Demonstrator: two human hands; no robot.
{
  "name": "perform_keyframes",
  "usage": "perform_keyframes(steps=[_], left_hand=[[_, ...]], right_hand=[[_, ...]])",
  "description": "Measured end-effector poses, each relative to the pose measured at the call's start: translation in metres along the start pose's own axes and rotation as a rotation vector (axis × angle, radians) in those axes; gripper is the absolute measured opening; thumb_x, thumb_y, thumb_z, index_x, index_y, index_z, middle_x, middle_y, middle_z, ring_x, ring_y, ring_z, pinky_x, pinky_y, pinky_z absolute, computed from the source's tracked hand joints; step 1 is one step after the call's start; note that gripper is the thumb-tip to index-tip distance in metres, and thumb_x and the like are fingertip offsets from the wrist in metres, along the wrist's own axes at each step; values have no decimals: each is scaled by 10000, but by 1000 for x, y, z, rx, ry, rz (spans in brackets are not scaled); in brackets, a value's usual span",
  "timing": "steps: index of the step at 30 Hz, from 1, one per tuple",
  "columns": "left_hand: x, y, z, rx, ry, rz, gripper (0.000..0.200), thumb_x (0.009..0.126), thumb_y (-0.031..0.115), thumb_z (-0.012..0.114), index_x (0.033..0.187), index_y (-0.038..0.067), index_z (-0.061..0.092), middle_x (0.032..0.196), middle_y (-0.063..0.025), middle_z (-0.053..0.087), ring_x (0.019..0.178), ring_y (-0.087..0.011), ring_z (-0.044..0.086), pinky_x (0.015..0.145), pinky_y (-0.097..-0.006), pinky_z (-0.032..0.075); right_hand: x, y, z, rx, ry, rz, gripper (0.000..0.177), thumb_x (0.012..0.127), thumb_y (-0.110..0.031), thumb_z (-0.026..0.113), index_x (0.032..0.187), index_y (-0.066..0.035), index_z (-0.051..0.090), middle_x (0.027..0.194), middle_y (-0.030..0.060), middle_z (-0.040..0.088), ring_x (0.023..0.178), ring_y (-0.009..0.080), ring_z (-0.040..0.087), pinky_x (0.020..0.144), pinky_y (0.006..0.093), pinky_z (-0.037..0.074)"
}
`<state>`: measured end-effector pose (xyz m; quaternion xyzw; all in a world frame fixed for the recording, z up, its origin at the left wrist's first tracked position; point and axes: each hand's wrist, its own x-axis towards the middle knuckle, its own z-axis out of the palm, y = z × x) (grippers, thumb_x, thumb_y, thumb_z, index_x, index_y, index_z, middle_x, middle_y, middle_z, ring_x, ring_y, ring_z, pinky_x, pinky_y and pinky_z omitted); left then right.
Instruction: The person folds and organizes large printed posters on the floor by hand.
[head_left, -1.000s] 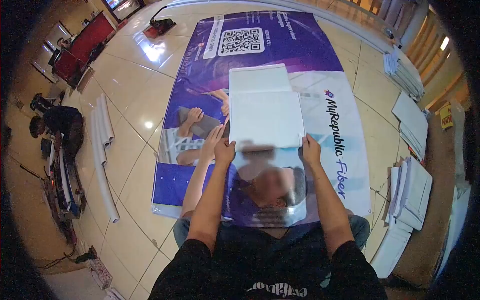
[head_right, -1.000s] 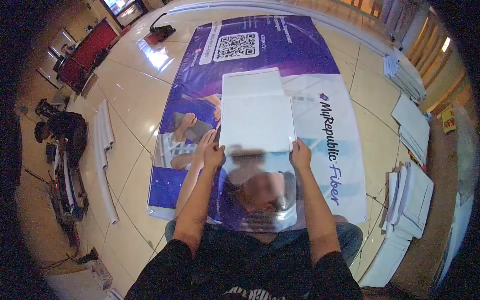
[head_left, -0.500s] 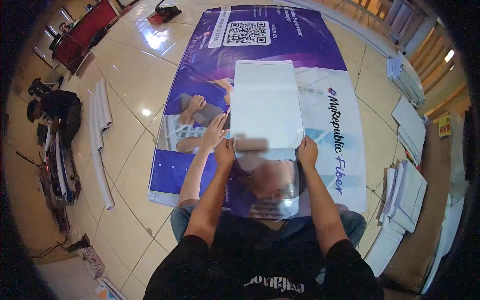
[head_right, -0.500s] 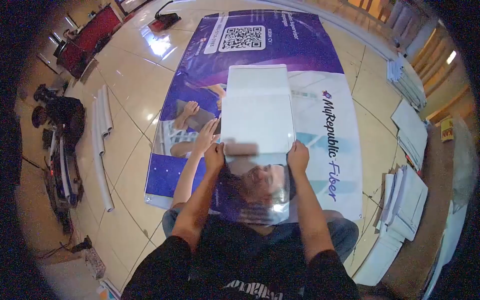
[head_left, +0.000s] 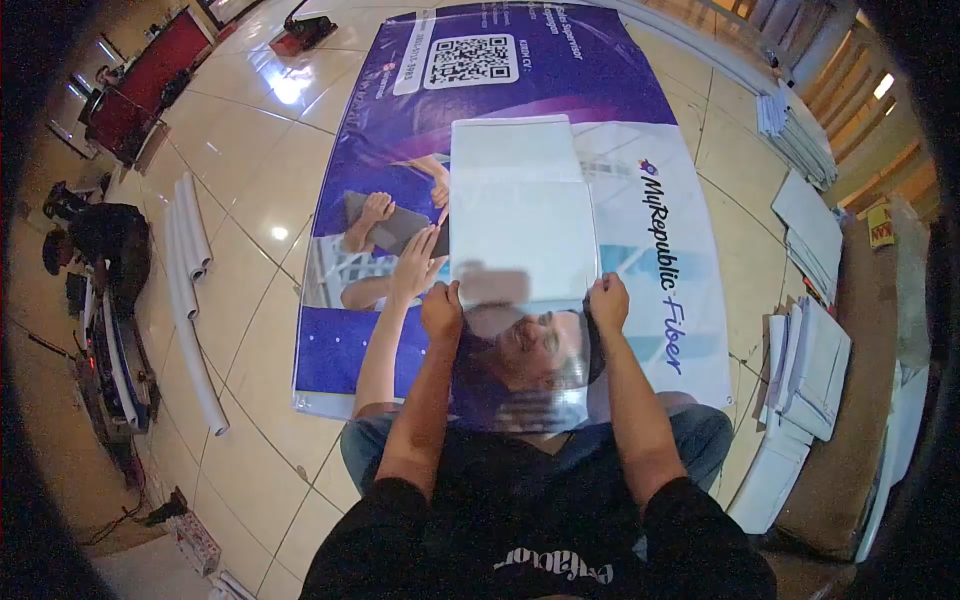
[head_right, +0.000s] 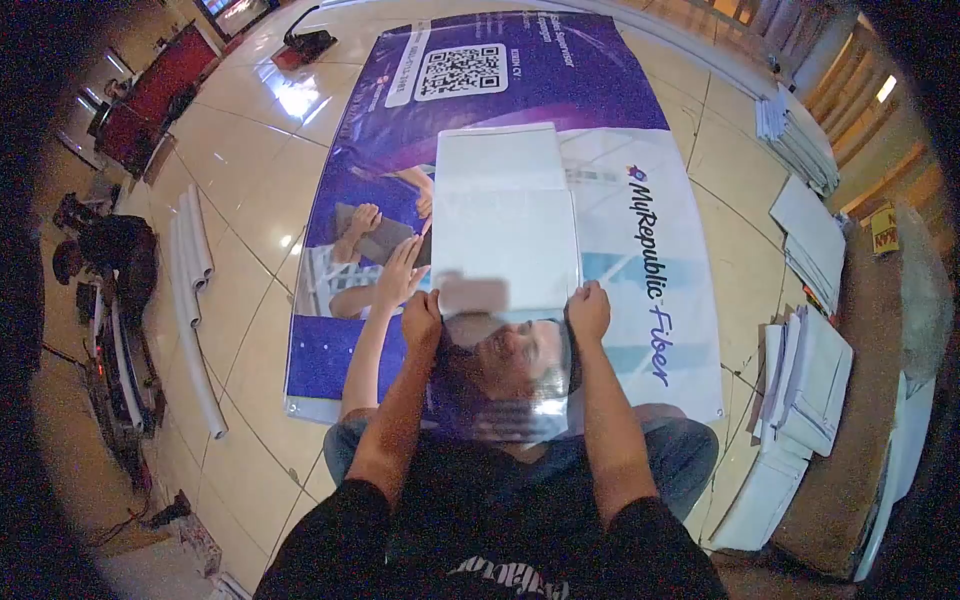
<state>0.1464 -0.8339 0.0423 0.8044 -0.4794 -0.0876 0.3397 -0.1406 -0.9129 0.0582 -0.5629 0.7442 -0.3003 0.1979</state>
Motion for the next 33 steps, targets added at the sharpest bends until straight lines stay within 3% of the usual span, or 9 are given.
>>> perform_keyframes(steps=[3,9,11,17,18,21,23,28,33], left_hand=[[8,9,-4,80,-1,-22,333,863,301,475,746,-4,543,739,-221,568,725,-406,541,657,-504,395],[-35,-4,-39,223,-230,-132,382,847,364,487,793,-9,544,783,-240,591,754,-417,567,660,-487,429],[-53,-17,-58,191,-530,-121,394,831,373,509,810,-14,577,800,-242,601,790,-412,575,692,-473,445],[-77,-35,-114,340,-1215,69,338,784,334,569,812,1,622,854,-255,597,836,-385,585,745,-453,458],[-76,-61,-111,309,-1048,95,323,763,308,591,862,2,618,851,-259,596,817,-373,593,741,-447,464],[-39,-26,-133,441,-690,51,553,673,217,677,1147,-6,499,1061,-265,545,978,-341,556,858,-389,437],[-13,-1,-132,426,-426,497,870,585,193,738,1302,-19,293,1298,-248,363,1203,-344,373,1006,-370,314],[57,2,-94,328,-805,818,1125,453,321,793,1344,-18,196,1403,-207,190,1307,-348,173,1084,-405,159],[63,-20,-72,185,-838,792,1227,353,385,803,1357,13,204,1413,-178,198,1313,-323,180,1088,-409,148]], right_hand=[[24,15,0,103,-171,183,205,751,-240,561,865,-70,564,826,156,613,802,327,586,706,386,450],[-1,71,-24,75,-444,-93,239,771,-273,592,841,-49,545,771,123,605,732,257,586,657,353,458],[-18,71,-60,268,-890,86,121,803,-146,584,810,-57,502,659,10,511,625,115,481,543,274,412],[-22,69,-106,38,-1361,-83,190,786,-111,553,956,-25,543,794,71,573,763,147,557,641,284,472],[-14,60,-117,-95,-1182,-572,367,742,-132,567,1077,12,527,955,150,584,873,246,584,777,329,470],[17,39,-122,-276,-749,-776,680,661,-134,607,1279,5,360,1287,212,404,1211,324,377,999,381,321],[34,11,-111,-502,-752,-923,843,643,-224,687,1329,-5,250,1379,196,266,1283,319,257,1052,446,218],[69,-24,-72,-734,-943,-1343,1185,408,-509,767,1350,-46,218,1412,166,197,1319,302,162,1078,479,114],[89,-12,-45,-460,-1000,-1103,1151,415,-512,777,1350,-97,248,1400,100,267,1290,242,258,1062,491,140]])
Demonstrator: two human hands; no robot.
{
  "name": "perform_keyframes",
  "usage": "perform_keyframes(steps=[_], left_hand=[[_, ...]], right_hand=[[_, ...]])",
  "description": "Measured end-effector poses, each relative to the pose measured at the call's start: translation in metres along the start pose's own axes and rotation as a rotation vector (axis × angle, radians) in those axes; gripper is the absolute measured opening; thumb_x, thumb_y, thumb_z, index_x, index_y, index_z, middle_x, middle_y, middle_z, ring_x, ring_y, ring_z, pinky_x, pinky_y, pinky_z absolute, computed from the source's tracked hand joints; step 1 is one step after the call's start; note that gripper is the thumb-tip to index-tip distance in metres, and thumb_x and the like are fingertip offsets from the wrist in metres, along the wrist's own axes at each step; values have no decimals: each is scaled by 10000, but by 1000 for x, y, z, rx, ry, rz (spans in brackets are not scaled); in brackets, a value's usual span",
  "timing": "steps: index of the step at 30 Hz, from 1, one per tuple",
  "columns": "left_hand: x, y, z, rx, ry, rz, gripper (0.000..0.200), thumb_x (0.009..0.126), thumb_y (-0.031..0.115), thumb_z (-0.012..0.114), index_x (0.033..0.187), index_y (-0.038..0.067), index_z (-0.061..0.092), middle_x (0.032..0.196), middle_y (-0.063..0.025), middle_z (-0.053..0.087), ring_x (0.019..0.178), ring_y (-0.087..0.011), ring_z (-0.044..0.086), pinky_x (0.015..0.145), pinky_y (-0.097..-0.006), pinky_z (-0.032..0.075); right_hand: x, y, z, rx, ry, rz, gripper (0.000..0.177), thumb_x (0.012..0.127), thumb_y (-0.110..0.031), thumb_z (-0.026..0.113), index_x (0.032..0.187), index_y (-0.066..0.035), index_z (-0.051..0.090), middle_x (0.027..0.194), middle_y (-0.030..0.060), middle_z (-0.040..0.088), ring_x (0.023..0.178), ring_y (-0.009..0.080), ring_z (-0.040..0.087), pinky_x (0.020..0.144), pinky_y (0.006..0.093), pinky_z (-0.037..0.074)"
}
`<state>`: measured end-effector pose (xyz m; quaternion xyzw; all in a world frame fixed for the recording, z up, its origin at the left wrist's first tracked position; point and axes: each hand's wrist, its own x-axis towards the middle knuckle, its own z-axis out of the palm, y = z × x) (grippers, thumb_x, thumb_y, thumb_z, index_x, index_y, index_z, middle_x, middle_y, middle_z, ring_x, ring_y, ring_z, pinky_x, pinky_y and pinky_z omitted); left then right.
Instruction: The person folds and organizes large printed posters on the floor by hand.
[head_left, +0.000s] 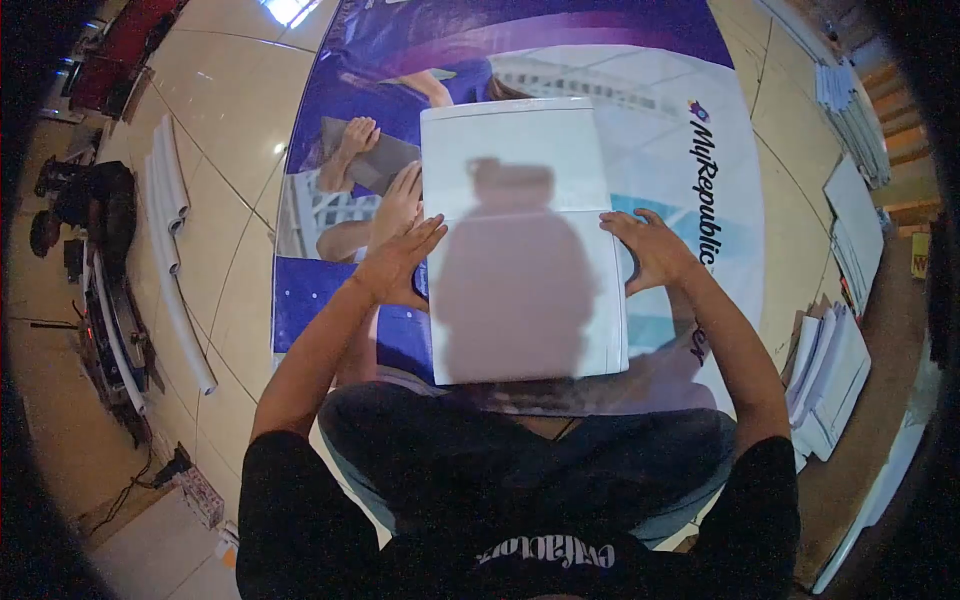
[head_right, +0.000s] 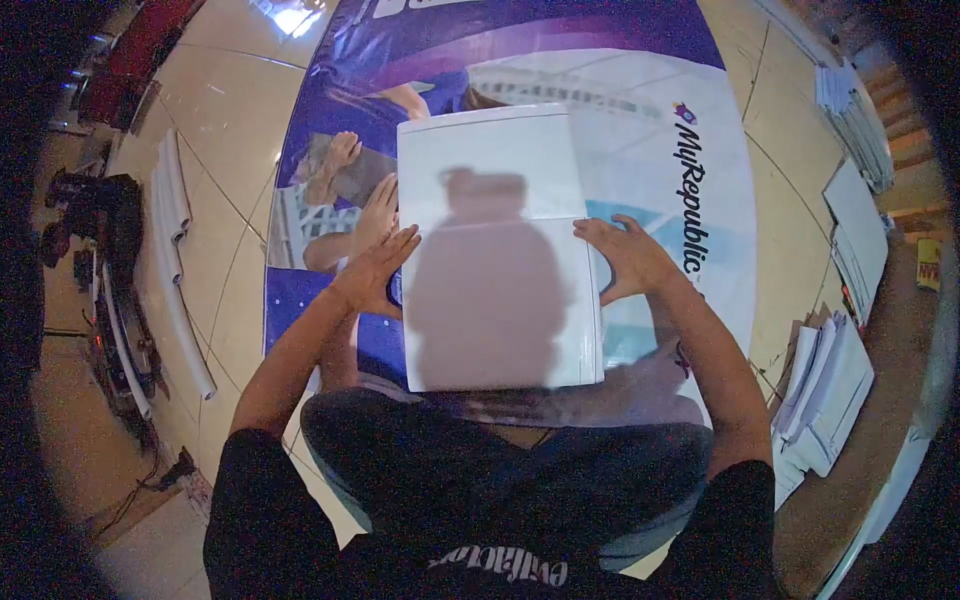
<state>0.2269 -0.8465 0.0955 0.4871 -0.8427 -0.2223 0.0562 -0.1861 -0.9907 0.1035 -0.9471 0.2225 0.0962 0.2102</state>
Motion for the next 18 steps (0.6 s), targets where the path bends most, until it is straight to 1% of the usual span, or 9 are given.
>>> perform_keyframes(steps=[3,5,6,7,10,11,13,14,18], left_hand=[[2,-6,1,34,9,-59,1123,433,360,781,1358,40,230,1373,-163,307,1292,-307,248,1094,-397,130],[4,-28,19,-421,109,-208,781,702,382,651,1318,43,312,1304,-133,419,1192,-285,409,1009,-381,305],[14,-24,9,-710,88,-412,662,774,439,550,1270,39,372,1222,-122,483,1111,-249,457,927,-360,361],[25,-20,-2,-991,127,-633,596,846,497,449,1221,34,432,1139,-111,546,1031,-212,505,845,-339,418],[24,-45,37,-1552,630,-559,711,832,626,341,1180,20,474,1097,-127,567,900,-230,565,794,-323,435],[32,-23,19,-813,860,-333,679,830,613,366,1121,18,514,1041,-138,584,843,-233,575,775,-329,440],[17,-4,26,-315,820,-434,608,818,574,432,988,12,589,936,-164,610,796,-236,588,769,-345,442],[-5,4,56,-569,615,-760,570,809,548,472,914,8,622,887,-178,619,805,-236,590,782,-356,438],[-42,32,90,-579,532,-854,329,812,343,597,839,22,665,802,-122,620,814,-182,571,779,-334,450]], right_hand=[[5,1,-5,102,69,64,1016,476,-466,774,1313,-86,341,1339,89,380,1221,209,359,1037,447,197],[13,16,2,771,62,233,721,655,-455,703,1198,-39,476,1187,92,527,1081,153,464,955,328,310],[17,17,8,751,80,228,721,655,-455,703,1198,-40,476,1187,92,527,1081,153,464,955,328,310],[25,19,17,1252,341,321,533,741,-461,619,1049,-34,534,1013,80,553,923,138,494,800,283,363],[44,15,50,1828,857,468,465,873,-495,439,877,-53,583,721,22,524,640,120,449,585,256,377],[68,57,113,1844,931,401,439,876,-470,452,855,-54,593,676,8,526,611,132,463,585,253,387],[25,-50,55,732,948,778,317,832,-316,527,789,-2,552,808,194,578,763,309,549,672,375,420],[13,-73,48,690,868,820,298,811,-305,558,843,-10,587,824,191,582,765,334,559,687,389,433],[-28,-108,107,490,968,782,309,799,-343,583,883,-46,587,763,184,572,737,300,562,677,377,431]])
